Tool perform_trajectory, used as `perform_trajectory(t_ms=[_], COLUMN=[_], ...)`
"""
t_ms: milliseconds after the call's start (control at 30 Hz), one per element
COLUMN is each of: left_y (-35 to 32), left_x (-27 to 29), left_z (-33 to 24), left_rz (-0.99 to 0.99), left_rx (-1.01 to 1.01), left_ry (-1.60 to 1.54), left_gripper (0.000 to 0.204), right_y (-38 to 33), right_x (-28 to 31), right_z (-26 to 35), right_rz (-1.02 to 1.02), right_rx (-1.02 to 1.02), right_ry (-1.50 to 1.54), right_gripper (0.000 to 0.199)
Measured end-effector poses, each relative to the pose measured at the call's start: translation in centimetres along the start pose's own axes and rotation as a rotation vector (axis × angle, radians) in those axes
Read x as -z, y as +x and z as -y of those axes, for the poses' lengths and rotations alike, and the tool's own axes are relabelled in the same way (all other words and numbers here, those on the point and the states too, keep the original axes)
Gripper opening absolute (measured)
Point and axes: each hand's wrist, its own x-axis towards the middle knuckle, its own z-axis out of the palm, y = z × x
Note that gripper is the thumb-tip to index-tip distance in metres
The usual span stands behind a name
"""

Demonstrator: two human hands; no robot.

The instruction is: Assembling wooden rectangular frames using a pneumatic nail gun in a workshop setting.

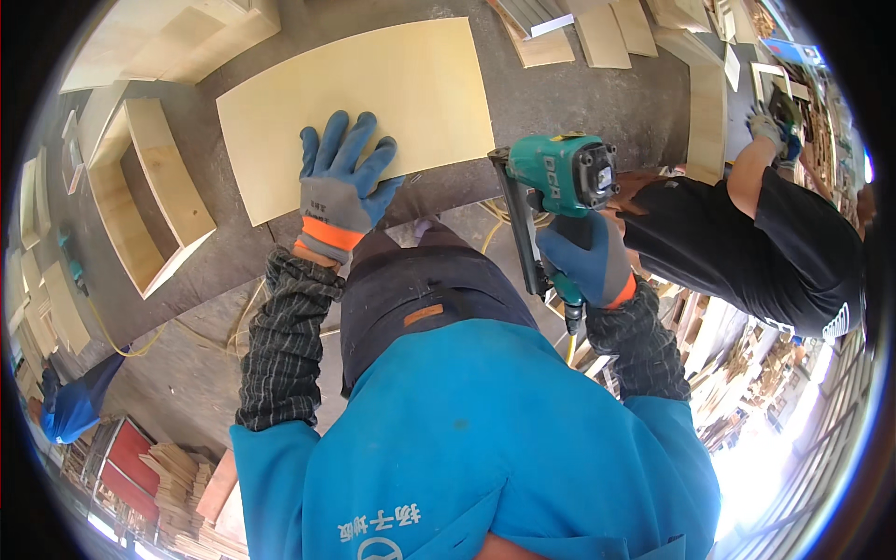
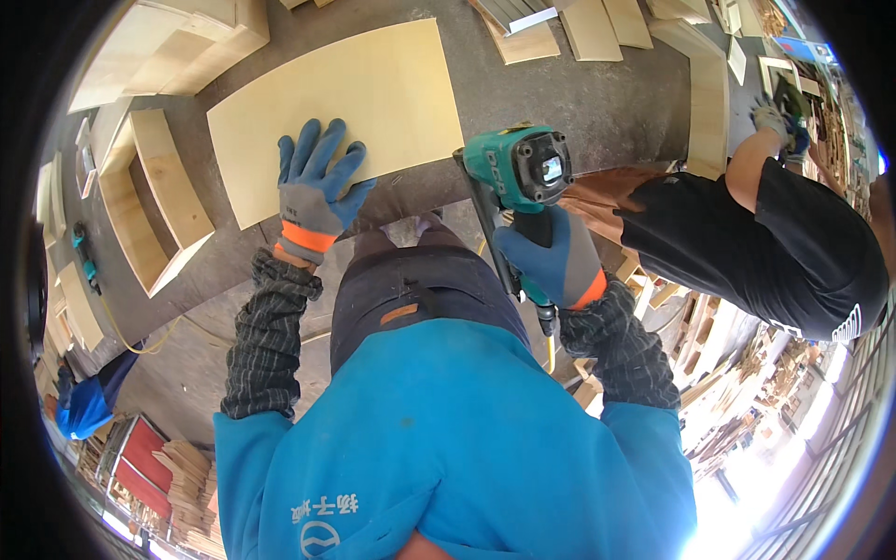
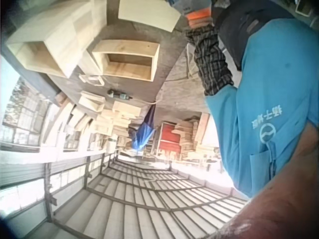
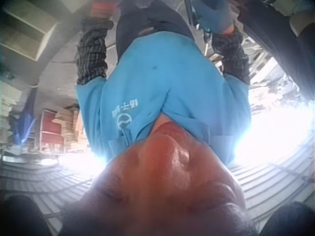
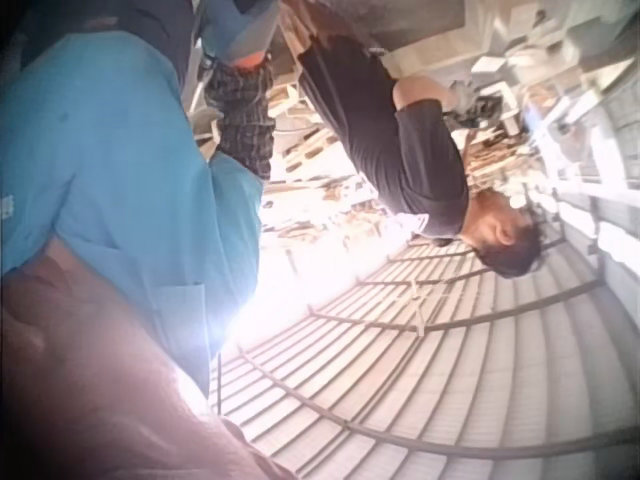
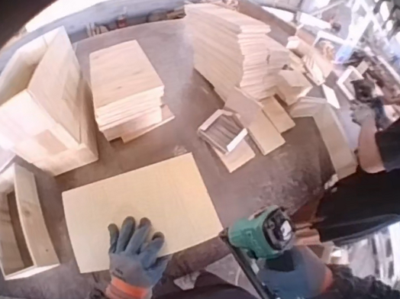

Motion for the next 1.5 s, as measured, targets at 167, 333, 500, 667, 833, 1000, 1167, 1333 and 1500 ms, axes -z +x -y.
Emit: perform_trajectory(t_ms=[167, 333, 500, 667, 833, 1000, 1167, 1333, 1500], left_y=[0.0, -0.2, 0.1, -0.2, -1.0, -0.3, -4.8, -10.9, -12.0], left_x=[0.2, 0.0, 0.1, -0.1, -1.0, 0.8, 7.4, 10.5, 8.6], left_z=[0.0, 0.1, 0.0, 0.1, 0.5, 0.2, 4.7, 12.6, 14.0], left_rz=[-0.063, -0.015, -0.015, -0.077, 0.018, 0.184, -0.012, 0.211, 0.094], left_rx=[0.005, 0.005, 0.004, 0.006, 0.014, 0.063, 0.120, 0.378, 0.260], left_ry=[-0.039, -0.034, -0.033, -0.062, -0.028, 0.019, -0.025, -0.235, -0.495], left_gripper=[0.047, 0.047, 0.047, 0.046, 0.047, 0.055, 0.066, 0.061, 0.047], right_y=[1.1, 1.2, 1.1, 0.3, -2.8, -5.2, -5.5, -4.5, -3.4], right_x=[-0.8, -1.0, -1.2, -0.5, -0.5, -4.2, -8.5, -13.1, -17.3], right_z=[-0.9, -0.9, -0.4, 0.1, 0.6, 2.0, 3.0, 3.1, 5.4], right_rz=[0.005, 0.006, 0.011, 0.042, -0.137, -0.207, -0.170, -0.070, 0.102], right_rx=[0.011, -0.030, -0.017, 0.042, 0.096, 0.090, 0.078, 0.073, 0.026], right_ry=[0.077, 0.114, 0.129, 0.194, 0.052, 0.099, 0.148, 0.077, 0.002], right_gripper=[0.036, 0.039, 0.041, 0.036, 0.029, 0.027, 0.027, 0.024, 0.027])
